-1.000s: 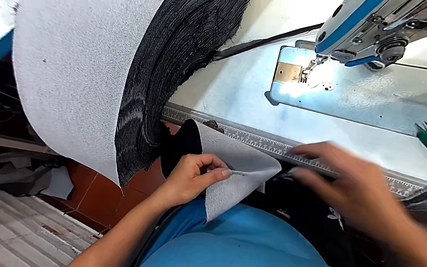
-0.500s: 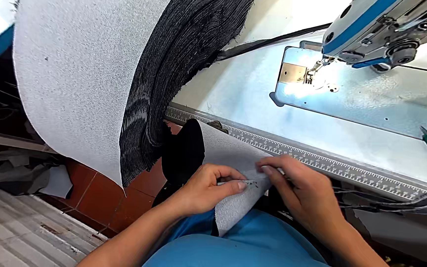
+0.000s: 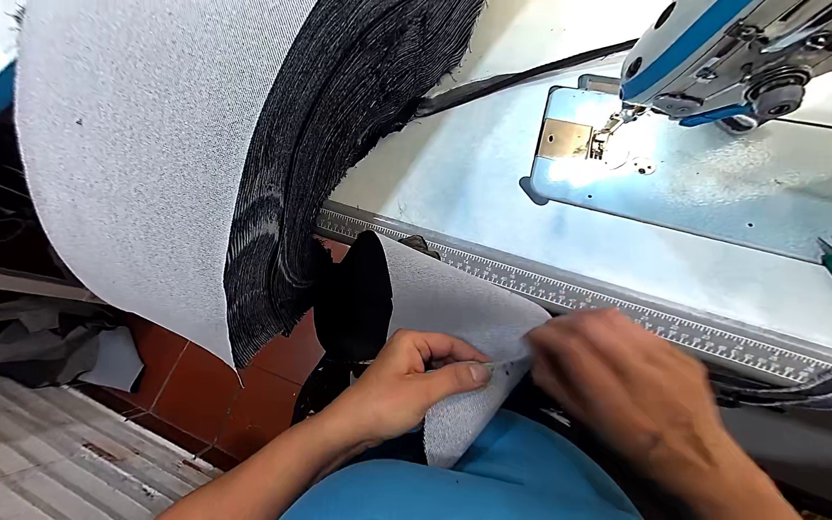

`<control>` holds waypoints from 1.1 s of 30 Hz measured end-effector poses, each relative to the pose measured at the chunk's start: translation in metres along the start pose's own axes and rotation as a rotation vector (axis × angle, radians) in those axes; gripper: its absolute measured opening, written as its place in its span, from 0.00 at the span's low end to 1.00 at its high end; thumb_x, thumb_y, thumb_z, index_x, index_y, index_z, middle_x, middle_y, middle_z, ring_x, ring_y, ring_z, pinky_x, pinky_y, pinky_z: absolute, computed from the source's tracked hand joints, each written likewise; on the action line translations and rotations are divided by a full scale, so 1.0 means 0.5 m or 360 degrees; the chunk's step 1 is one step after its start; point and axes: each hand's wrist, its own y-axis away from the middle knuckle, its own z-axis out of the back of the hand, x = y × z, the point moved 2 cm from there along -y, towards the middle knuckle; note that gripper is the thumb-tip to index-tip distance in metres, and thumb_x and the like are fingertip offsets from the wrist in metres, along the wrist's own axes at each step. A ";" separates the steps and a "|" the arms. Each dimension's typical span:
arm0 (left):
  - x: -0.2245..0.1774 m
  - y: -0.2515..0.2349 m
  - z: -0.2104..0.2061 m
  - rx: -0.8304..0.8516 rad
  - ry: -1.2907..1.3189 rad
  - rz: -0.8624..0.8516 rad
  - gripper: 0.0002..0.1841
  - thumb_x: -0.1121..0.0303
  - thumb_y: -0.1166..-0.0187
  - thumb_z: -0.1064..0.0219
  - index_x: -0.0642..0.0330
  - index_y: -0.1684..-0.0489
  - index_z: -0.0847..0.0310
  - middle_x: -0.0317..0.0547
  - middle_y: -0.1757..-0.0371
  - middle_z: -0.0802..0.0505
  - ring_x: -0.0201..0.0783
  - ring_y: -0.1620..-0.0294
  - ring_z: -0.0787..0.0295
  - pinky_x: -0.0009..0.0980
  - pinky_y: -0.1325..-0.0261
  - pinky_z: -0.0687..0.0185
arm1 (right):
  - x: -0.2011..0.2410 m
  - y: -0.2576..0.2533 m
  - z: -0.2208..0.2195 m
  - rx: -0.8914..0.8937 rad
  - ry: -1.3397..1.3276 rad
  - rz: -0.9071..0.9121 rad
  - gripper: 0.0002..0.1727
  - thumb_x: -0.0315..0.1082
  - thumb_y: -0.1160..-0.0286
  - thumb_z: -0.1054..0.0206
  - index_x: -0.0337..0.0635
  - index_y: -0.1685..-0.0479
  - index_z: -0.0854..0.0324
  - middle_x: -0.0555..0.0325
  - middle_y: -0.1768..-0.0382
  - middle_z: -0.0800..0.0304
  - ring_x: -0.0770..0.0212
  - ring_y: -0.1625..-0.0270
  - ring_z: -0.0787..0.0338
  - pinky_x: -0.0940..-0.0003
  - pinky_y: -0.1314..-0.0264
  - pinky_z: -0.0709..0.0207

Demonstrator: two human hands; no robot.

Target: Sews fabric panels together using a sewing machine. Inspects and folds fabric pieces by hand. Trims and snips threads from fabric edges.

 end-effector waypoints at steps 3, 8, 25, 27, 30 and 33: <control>0.002 0.001 0.003 -0.0005 0.0033 0.0021 0.08 0.72 0.18 0.36 0.61 0.56 0.09 0.30 0.66 0.07 0.20 0.64 0.11 0.19 0.55 0.14 | -0.066 0.010 0.042 0.0213 0.0102 -0.0552 0.19 0.29 0.19 0.45 0.22 0.39 0.23 0.24 0.53 0.16 0.23 0.54 0.13 0.33 0.61 0.22; 0.010 -0.006 0.008 0.0013 0.0057 0.0073 0.09 0.72 0.16 0.37 0.62 0.56 0.10 0.33 0.67 0.07 0.22 0.64 0.11 0.21 0.56 0.14 | 0.002 0.032 0.023 0.0111 -0.0271 -0.0225 0.18 0.47 0.13 0.38 0.48 0.36 0.18 0.54 0.41 0.10 0.54 0.33 0.14 0.58 0.32 0.23; -0.085 0.037 0.083 -0.0265 -0.1425 -0.0885 0.11 0.54 0.23 0.28 0.50 0.61 0.08 0.26 0.61 0.09 0.19 0.56 0.13 0.17 0.53 0.15 | -0.003 -0.037 -0.039 0.0161 -0.1072 -0.0122 0.16 0.45 0.12 0.40 0.48 0.59 0.10 0.69 0.69 0.13 0.81 0.63 0.16 0.88 0.58 0.24; -0.096 0.044 0.098 -0.0298 -0.1358 -0.0899 0.11 0.53 0.18 0.33 0.48 0.59 0.09 0.27 0.52 0.09 0.20 0.51 0.12 0.18 0.50 0.14 | -0.008 -0.044 -0.028 0.0128 -0.1230 -0.0152 0.15 0.45 0.13 0.38 0.47 0.57 0.11 0.68 0.67 0.12 0.82 0.61 0.15 0.89 0.56 0.23; -0.143 0.057 0.089 -0.0395 -0.1332 -0.1164 0.12 0.56 0.11 0.41 0.49 0.54 0.14 0.29 0.48 0.08 0.23 0.47 0.10 0.21 0.46 0.11 | -0.008 -0.057 -0.033 0.0254 -0.1289 -0.0104 0.13 0.47 0.19 0.32 0.49 0.56 0.11 0.68 0.62 0.08 0.76 0.53 0.11 0.79 0.46 0.19; -0.226 0.070 0.067 -0.0479 -0.1848 -0.1657 0.09 0.65 0.08 0.47 0.53 0.52 0.19 0.35 0.45 0.10 0.23 0.41 0.13 0.18 0.42 0.16 | -0.015 -0.095 -0.047 0.0198 -0.1036 -0.0101 0.10 0.45 0.25 0.29 0.50 0.65 0.10 0.71 0.69 0.09 0.75 0.57 0.13 0.80 0.52 0.21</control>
